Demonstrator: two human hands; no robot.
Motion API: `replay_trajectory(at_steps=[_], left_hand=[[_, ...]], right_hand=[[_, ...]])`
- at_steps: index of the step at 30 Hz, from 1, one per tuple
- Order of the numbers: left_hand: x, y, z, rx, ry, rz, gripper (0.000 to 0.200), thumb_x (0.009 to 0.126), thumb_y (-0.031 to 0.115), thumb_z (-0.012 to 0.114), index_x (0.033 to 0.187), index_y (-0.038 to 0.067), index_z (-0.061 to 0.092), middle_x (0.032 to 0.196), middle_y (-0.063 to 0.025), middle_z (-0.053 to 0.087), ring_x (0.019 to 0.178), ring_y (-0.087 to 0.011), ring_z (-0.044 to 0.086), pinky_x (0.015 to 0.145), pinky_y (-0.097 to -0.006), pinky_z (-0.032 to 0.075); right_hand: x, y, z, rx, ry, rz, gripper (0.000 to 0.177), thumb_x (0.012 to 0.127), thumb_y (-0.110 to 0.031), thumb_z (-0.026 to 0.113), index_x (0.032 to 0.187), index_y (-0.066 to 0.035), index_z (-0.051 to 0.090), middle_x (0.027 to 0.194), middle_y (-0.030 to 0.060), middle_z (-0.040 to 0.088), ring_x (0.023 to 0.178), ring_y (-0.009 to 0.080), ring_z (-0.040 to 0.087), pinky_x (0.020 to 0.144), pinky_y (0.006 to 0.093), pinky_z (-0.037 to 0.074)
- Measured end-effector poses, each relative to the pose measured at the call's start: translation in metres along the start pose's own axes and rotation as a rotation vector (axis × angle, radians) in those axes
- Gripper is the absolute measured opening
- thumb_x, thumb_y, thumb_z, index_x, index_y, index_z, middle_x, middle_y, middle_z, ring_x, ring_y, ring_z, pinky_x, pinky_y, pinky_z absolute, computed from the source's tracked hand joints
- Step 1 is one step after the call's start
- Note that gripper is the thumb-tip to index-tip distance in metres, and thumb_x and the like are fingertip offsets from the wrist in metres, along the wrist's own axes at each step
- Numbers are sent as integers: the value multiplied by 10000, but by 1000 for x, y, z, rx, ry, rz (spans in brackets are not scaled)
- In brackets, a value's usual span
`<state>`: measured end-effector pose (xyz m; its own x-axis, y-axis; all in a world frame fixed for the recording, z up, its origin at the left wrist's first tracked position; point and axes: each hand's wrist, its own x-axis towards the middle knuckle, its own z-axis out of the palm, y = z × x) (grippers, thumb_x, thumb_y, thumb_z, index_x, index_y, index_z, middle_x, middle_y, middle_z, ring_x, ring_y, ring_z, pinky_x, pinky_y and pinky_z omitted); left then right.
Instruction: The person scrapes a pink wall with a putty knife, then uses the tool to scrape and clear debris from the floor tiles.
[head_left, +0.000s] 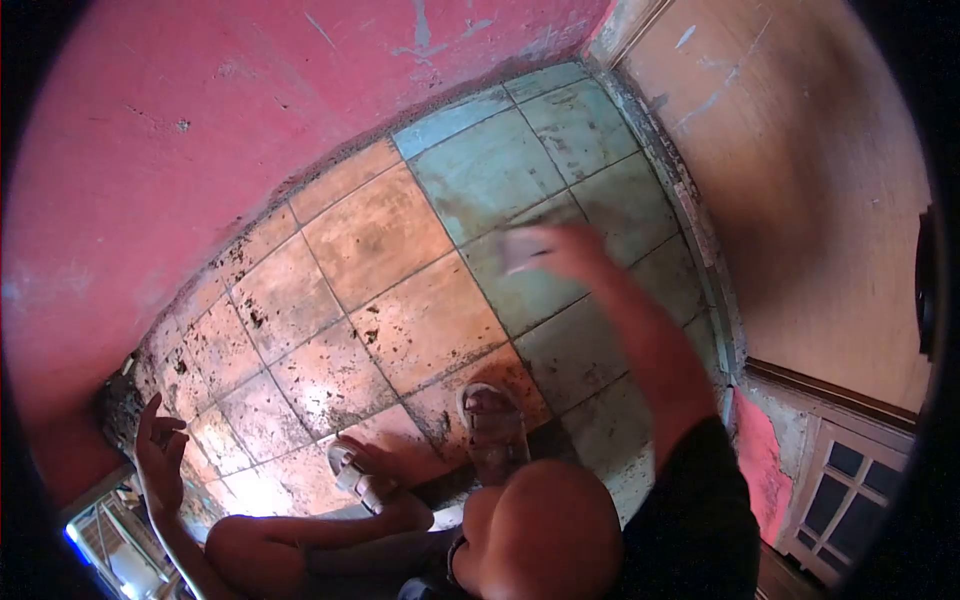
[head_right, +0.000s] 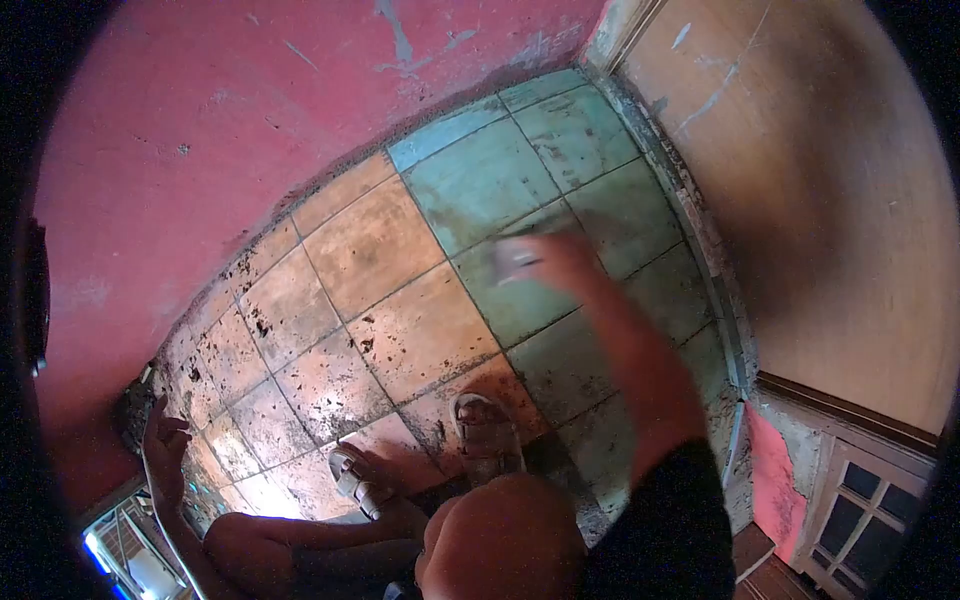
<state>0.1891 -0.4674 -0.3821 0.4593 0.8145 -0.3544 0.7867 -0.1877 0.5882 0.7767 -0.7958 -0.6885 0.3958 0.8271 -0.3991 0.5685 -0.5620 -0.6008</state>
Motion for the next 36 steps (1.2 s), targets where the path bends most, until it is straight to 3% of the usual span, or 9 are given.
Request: replay_trajectory(at_steps=[3, 5, 6, 9, 12, 17, 26, 31, 36], left_hand=[[3, 23, 12, 30, 10, 4, 689, 993, 257, 741, 1587, 47, 462, 1091, -68, 669, 943, -146, 603, 891, -324, 500], [-5, 26, 13, 111, 31, 29, 664, 989, 210, 728, 1579, 52, 469, 1110, -84, 678, 974, -161, 624, 919, -329, 513], [-13, 25, 9, 117, 34, 1, 663, 981, 192, 726, 1576, 49, 471, 1105, -82, 677, 982, -165, 628, 930, -333, 517], [-35, -4, -4, 42, 67, -105, 680, 962, 187, 733, 1573, 44, 474, 1085, -76, 678, 979, -169, 634, 936, -337, 522], [-48, -55, -26, -6, 86, -143, 736, 932, 241, 766, 1580, 47, 475, 1031, -58, 670, 931, -157, 625, 894, -323, 520], [-40, -41, -27, -77, 110, -169, 759, 918, 253, 781, 1581, 48, 476, 1029, -47, 657, 923, -137, 604, 881, -311, 509], [-12, 25, 10, 168, 7, -118, 678, 961, 178, 733, 1574, 53, 471, 1135, -95, 688, 990, -179, 650, 906, -340, 533], [-47, -13, -4, 75, 104, -234, 708, 916, 90, 708, 1582, 55, 470, 1075, -82, 686, 956, -161, 643, 874, -327, 536], [-49, -33, -14, -98, 154, -345, 782, 857, 34, 708, 1596, 40, 452, 1005, -54, 665, 912, -136, 619, 834, -282, 516]], right_hand=[[44, -112, 95, -140, -241, -206, 596, 820, -455, 842, 1385, -336, 695, 1160, 105, 778, 1100, 310, 737, 952, 461, 575], [27, -153, 99, -83, 38, -515, 558, 827, -452, 835, 1353, -314, 710, 1091, 118, 778, 1040, 325, 747, 927, 465, 588], [20, -161, 74, -19, -48, -344, 556, 830, -447, 835, 1354, -314, 706, 1061, 121, 777, 1008, 326, 752, 905, 465, 593], [10, -81, 0, -22, 101, 5, 560, 889, -418, 822, 1417, -331, 661, 1045, 125, 782, 928, 312, 768, 809, 438, 592], [-32, 3, -105, -191, 219, 351, 615, 908, -365, 814, 1486, -310, 615, 1214, 143, 765, 1075, 352, 747, 906, 450, 586], [-16, 112, -115, -184, 260, 194, 681, 873, -400, 847, 1492, -229, 620, 1322, 178, 724, 1183, 359, 715, 985, 433, 566], [107, -137, 2, -188, 4, -218, 572, 857, -438, 829, 1395, -320, 676, 1172, 108, 775, 1073, 330, 747, 919, 465, 583], [63, -9, -77, 11, 364, 102, 504, 937, -294, 775, 1425, -328, 654, 1198, 128, 768, 1069, 359, 741, 878, 452, 588], [38, 140, -163, -178, 193, 233, 663, 853, -405, 874, 1439, -182, 659, 1319, 140, 734, 1176, 304, 726, 1028, 422, 555]])
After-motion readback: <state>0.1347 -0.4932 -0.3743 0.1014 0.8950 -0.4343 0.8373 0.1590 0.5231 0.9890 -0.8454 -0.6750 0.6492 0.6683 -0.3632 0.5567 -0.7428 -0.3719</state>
